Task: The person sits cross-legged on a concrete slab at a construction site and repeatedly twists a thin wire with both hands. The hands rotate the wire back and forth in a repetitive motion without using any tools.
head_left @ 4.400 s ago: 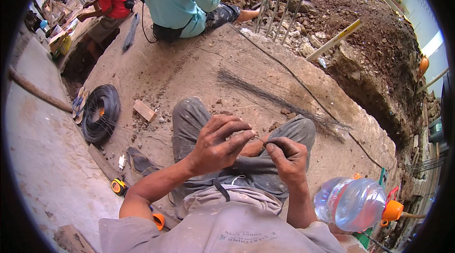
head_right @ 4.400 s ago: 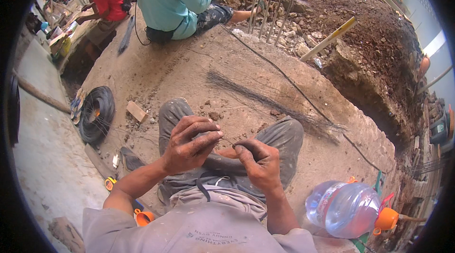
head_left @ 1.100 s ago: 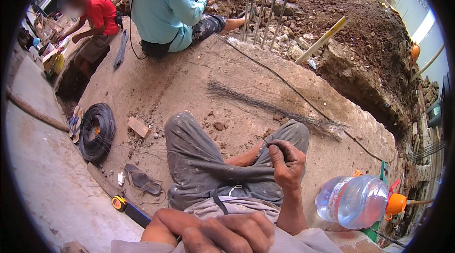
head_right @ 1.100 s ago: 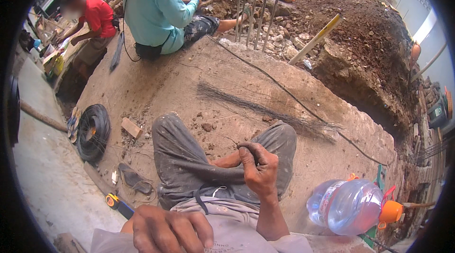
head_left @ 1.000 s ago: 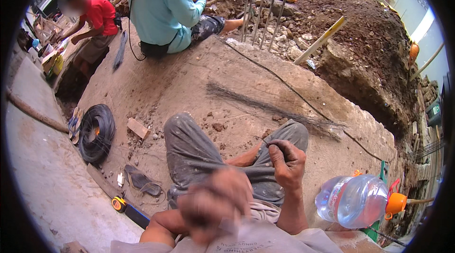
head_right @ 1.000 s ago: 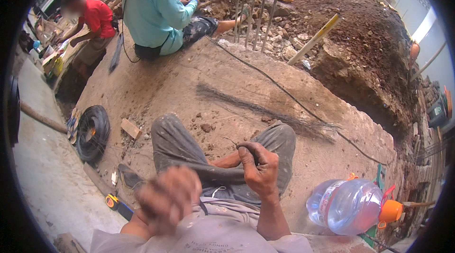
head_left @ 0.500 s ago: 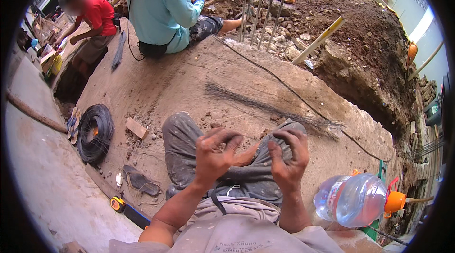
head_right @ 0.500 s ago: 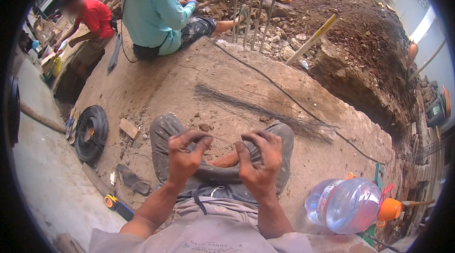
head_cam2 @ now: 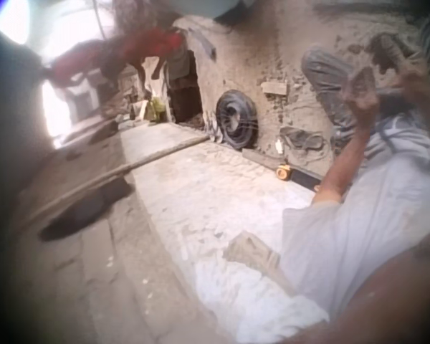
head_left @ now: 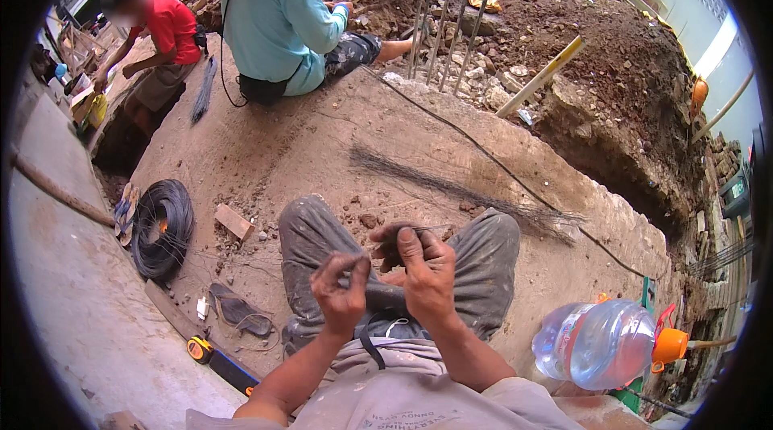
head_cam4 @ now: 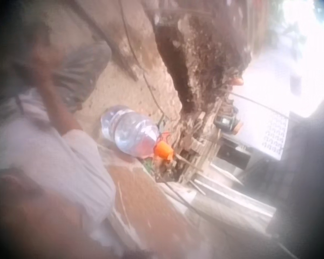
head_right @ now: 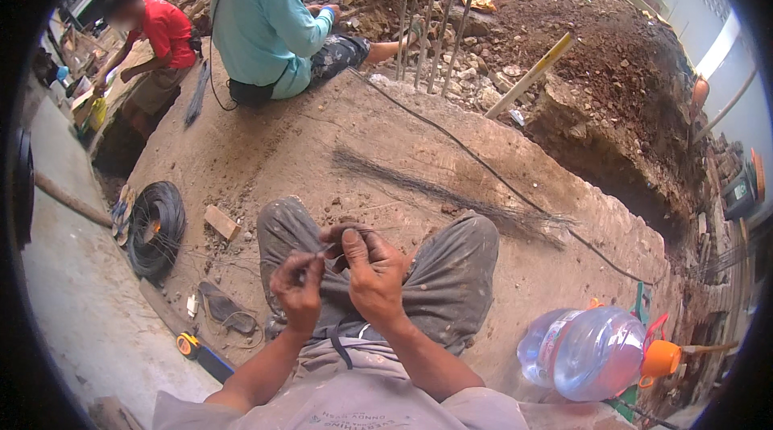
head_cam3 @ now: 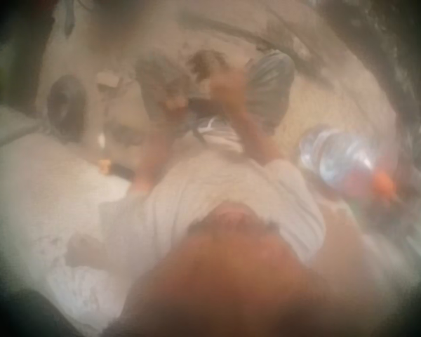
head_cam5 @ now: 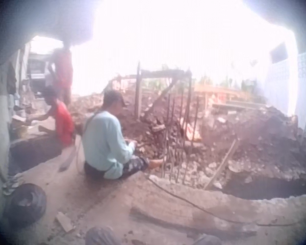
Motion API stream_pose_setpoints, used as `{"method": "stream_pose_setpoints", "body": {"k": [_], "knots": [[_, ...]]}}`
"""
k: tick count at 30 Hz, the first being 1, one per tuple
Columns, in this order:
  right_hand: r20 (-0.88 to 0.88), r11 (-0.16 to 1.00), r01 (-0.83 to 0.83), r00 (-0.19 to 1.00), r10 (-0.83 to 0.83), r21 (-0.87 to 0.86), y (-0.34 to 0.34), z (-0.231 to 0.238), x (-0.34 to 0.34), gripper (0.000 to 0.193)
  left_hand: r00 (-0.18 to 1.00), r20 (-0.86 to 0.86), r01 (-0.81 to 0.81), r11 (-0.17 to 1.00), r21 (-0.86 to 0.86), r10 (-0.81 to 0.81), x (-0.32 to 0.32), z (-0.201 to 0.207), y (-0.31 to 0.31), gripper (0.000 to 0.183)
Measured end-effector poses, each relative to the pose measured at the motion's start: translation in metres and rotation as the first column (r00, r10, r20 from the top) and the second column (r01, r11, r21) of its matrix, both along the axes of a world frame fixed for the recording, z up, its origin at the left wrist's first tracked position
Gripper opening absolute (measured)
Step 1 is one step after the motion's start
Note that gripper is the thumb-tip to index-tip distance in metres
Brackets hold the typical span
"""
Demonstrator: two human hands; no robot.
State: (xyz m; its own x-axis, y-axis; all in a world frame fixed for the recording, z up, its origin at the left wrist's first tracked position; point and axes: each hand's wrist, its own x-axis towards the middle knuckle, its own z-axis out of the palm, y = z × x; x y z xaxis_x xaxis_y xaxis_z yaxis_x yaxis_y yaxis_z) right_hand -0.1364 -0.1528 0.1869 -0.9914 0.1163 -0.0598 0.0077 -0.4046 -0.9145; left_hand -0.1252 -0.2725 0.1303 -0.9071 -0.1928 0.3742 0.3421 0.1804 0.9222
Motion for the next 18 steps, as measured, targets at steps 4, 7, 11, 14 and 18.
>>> {"method": "stream_pose_setpoints", "body": {"k": [4,7,11,14,18], "knots": [[-0.01,0.983,0.003,1.0,-0.001,0.185,-0.003,-0.015,0.016,0.026,0.89,-0.129,0.437,0.899,-0.023,-0.436,0.006,-0.016,-0.029,0.021],[0.041,0.955,-0.207,0.978,0.203,0.212,-0.013,-0.033,0.037,0.022,0.877,0.117,0.385,0.829,0.406,-0.465,-0.017,-0.019,-0.047,0.035],[0.028,0.753,-0.403,0.889,0.456,0.521,-0.041,-0.063,0.068,0.019,0.571,0.39,0.634,0.69,0.35,-0.722,-0.049,0.03,-0.017,0.048],[0.164,0.512,-0.567,0.758,0.632,0.645,-0.057,-0.077,0.086,0.021,0.428,0.545,0.743,0.624,0.243,-0.721,-0.057,0.056,0.011,0.049],[0.313,0.069,-0.63,0.474,0.823,0.774,-0.063,-0.094,0.096,0.021,0.475,0.495,0.735,0.638,0.232,-0.728,-0.068,0.055,0.019,0.044]]}}
